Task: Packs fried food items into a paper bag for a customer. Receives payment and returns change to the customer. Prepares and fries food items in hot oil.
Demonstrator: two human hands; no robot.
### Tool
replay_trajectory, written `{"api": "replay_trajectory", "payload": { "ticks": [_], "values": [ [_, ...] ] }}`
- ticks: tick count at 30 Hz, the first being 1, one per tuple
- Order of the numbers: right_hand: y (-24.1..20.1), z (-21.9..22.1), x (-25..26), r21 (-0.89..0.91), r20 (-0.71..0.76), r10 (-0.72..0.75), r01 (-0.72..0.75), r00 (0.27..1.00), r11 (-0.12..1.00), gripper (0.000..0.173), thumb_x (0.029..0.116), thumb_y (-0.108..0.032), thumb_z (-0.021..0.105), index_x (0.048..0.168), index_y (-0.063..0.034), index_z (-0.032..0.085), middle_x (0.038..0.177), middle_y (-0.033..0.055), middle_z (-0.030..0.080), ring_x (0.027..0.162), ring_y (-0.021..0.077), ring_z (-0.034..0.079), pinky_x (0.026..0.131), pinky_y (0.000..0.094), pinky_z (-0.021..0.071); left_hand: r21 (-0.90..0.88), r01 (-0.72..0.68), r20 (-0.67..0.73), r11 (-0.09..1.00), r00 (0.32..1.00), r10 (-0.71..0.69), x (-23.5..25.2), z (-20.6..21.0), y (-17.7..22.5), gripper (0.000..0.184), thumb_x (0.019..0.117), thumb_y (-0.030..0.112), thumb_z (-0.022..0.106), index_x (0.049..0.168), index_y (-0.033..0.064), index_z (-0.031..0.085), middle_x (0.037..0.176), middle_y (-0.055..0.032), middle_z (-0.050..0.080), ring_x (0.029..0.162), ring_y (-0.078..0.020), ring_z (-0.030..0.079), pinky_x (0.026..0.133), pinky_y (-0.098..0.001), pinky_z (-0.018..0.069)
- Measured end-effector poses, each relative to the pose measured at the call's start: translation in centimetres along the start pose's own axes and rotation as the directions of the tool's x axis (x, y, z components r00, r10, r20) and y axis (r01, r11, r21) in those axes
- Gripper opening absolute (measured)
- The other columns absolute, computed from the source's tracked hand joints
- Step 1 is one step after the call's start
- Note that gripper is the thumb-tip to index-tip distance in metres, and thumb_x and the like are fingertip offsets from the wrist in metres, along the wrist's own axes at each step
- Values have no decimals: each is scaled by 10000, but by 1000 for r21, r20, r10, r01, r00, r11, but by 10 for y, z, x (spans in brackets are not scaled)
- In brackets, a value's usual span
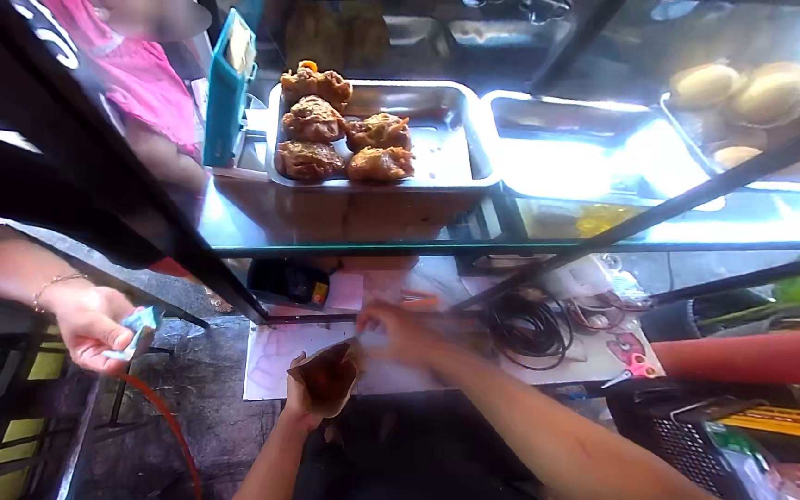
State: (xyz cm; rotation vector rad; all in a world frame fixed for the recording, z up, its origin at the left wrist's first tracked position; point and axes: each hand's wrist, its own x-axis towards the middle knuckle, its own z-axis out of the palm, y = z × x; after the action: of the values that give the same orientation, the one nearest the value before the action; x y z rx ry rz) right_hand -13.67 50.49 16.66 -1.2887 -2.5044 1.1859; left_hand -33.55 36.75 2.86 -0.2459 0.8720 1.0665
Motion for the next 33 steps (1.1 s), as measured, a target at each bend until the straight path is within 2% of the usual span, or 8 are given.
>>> {"api": "replay_trajectory", "payload": {
  "ticks": [3,6,9,12,15,20,24,33],
  "values": [
    [27,32,-45,67,-62,-29,33,998,997,526,712,-456,917,1105,-169,718,1492,4,524,1382,210,479,1111,455,478,99,-23,64,995,998,17,18,9,-4,783,1029,665,135,1268,106,628,1127,-190,704,1026,-322,685,849,-543,574],
    [41,50,-54,78,-221,-57,76,974,994,259,858,-342,819,1047,-175,760,1465,-25,564,1407,197,462,1159,442,435,230,33,181,973,980,-76,39,19,-9,771,1017,645,166,1303,102,631,1138,-202,699,988,-317,683,793,-505,577],
    [59,57,-52,81,-317,-123,156,940,984,107,937,-173,724,942,-77,770,1194,20,723,1214,186,619,1087,400,493,365,171,-150,915,981,-124,39,35,-10,833,996,744,170,1318,108,599,1188,-213,684,1064,-371,669,859,-580,562],
    [79,57,-56,148,-336,-127,185,933,972,99,929,-113,714,929,-32,769,1115,69,748,1132,208,671,1044,415,523,642,129,-363,756,919,151,18,49,-10,767,1038,700,224,1516,143,448,1387,-194,601,1188,-386,633,892,-605,552],
    [89,57,-62,197,-328,-90,161,940,967,114,944,-140,705,948,-52,778,1121,50,749,1129,172,674,1036,381,538,875,-361,115,323,803,585,-12,23,-23,583,1020,356,516,1495,28,430,1403,-158,587,1219,-281,629,896,-481,600],
    [84,57,-62,235,-309,-132,210,942,949,75,917,-120,724,927,-73,782,1102,27,751,1098,124,681,1006,336,554,797,-552,585,-246,603,543,-22,23,-31,565,848,352,815,1305,83,622,1431,-120,565,1309,-219,579,969,-404,600],
    [79,43,-56,270,-269,-117,192,956,943,52,872,-57,759,912,-68,791,1091,39,759,1076,142,697,985,361,570,746,-563,661,-356,563,496,0,37,-11,227,860,388,802,972,194,767,1589,-72,429,1405,-219,489,1082,-429,518],
    [72,43,-48,411,-208,-19,105,978,906,61,871,-73,777,931,-76,790,1049,19,760,1002,87,706,942,305,589,681,-670,703,-297,483,522,22,47,-24,319,843,342,847,1101,172,767,1383,13,632,1302,-136,583,1075,-365,539]
  ]
}}
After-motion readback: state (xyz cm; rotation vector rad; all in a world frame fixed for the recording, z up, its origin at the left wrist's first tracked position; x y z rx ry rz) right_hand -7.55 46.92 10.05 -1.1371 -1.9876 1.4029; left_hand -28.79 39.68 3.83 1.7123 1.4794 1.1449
